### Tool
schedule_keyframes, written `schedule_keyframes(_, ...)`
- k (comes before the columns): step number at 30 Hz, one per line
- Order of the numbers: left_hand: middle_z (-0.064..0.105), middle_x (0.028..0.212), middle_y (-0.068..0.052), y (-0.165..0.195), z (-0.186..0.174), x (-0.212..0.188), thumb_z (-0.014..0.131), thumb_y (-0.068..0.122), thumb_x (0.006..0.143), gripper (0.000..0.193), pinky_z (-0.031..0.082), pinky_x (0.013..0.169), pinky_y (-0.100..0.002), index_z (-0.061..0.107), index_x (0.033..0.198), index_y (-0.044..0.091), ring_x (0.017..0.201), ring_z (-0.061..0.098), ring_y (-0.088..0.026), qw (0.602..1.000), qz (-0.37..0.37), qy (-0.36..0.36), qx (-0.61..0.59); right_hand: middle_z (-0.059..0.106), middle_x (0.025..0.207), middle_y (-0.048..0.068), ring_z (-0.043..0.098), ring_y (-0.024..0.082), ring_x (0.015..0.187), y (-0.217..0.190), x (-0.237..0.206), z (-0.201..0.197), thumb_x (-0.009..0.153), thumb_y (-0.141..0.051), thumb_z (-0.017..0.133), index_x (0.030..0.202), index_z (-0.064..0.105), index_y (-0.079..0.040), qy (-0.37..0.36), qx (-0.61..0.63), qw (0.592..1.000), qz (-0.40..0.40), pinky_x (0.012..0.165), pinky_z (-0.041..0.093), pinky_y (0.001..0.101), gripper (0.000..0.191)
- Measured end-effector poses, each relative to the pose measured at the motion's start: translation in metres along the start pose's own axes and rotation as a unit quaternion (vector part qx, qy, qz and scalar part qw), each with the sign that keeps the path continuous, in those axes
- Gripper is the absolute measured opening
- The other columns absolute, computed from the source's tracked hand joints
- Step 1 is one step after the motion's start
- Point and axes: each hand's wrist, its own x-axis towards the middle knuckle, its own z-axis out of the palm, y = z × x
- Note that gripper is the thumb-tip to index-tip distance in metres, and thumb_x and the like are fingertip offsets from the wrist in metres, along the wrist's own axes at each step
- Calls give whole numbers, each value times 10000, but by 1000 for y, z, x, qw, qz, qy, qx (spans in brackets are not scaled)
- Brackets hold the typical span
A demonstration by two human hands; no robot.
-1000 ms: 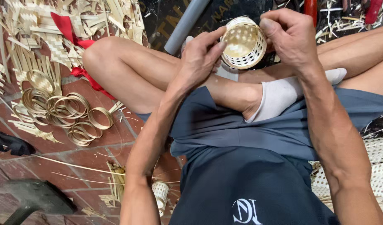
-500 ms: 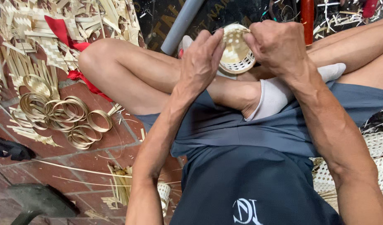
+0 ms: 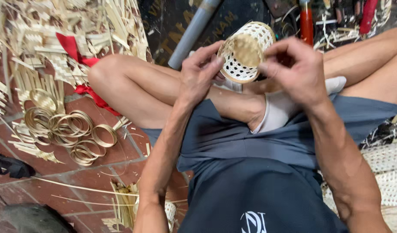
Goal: The person sits on the floor assembling small woven bamboo baskets. They fit a woven perforated bamboo panel around a bamboo rim, press and tuck the edges to secure it, apply glue from a squeeze bottle to the joint, press the panel and rim together, then set the finished basket aside and pick up another bamboo ring to start the next one.
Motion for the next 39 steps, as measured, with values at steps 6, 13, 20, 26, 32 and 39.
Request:
schedule_keyframes(6, 668, 1077, -22, 0, 5, -9, 733, 32, 998, 365, 570, 799, -240, 625, 1341, -29, 903, 661, -88, 999, 51, 0, 15, 631, 1005, 119, 673, 177, 852, -31, -13, 13, 945, -26, 833, 1108, 642, 38, 47, -157, 978, -131, 745, 566, 286, 259)
schedule_keyframes(13, 568, 990, -130, 19, 30, -16, 791, 37, 867, 268, 496, 770, -430, 598, 1053, 20, 919, 607, -329, 838, 198, 75, 503, 590, 932, 155, 628, 337, 809, -7, 9, 30, 815, -50, 784, 1001, 544, -7, 19, -289, 952, -104, 688, 508, 432, 306)
schedule_keyframes(20, 556, 1017, -73, 28, 33, 0, 681, 67, 843, 192, 488, 762, -408, 607, 1019, 86, 954, 570, -275, 732, 342, 60, 586, 531, 925, 156, 586, 368, 830, 10, 15, 60, 796, 4, 716, 972, 492, -36, 20, -314, 932, -178, 659, 459, 465, 287)
schedule_keyframes(26, 561, 986, -54, 24, 27, 16, 681, 108, 843, 143, 464, 713, -388, 577, 940, 87, 918, 565, -254, 715, 364, 44, 595, 497, 829, 123, 539, 331, 736, 20, 34, 75, 869, 15, 739, 903, 471, -46, 88, -313, 920, -218, 647, 424, 448, 277)
schedule_keyframes(32, 564, 989, -49, 21, 26, 15, 687, 103, 840, 151, 461, 701, -379, 567, 929, 85, 919, 567, -243, 713, 360, 49, 600, 469, 744, 111, 507, 305, 647, 37, 40, 73, 835, 67, 706, 834, 453, -41, 67, -275, 925, -256, 584, 398, 426, 275)
schedule_keyframes(39, 613, 1144, -73, 20, 28, 8, 662, 65, 853, 241, 519, 847, -382, 632, 1092, 62, 1042, 603, -272, 751, 313, 69, 577, 497, 784, 104, 544, 294, 658, 40, 37, 71, 875, 47, 736, 875, 483, -41, 90, -233, 946, -207, 585, 421, 404, 268)
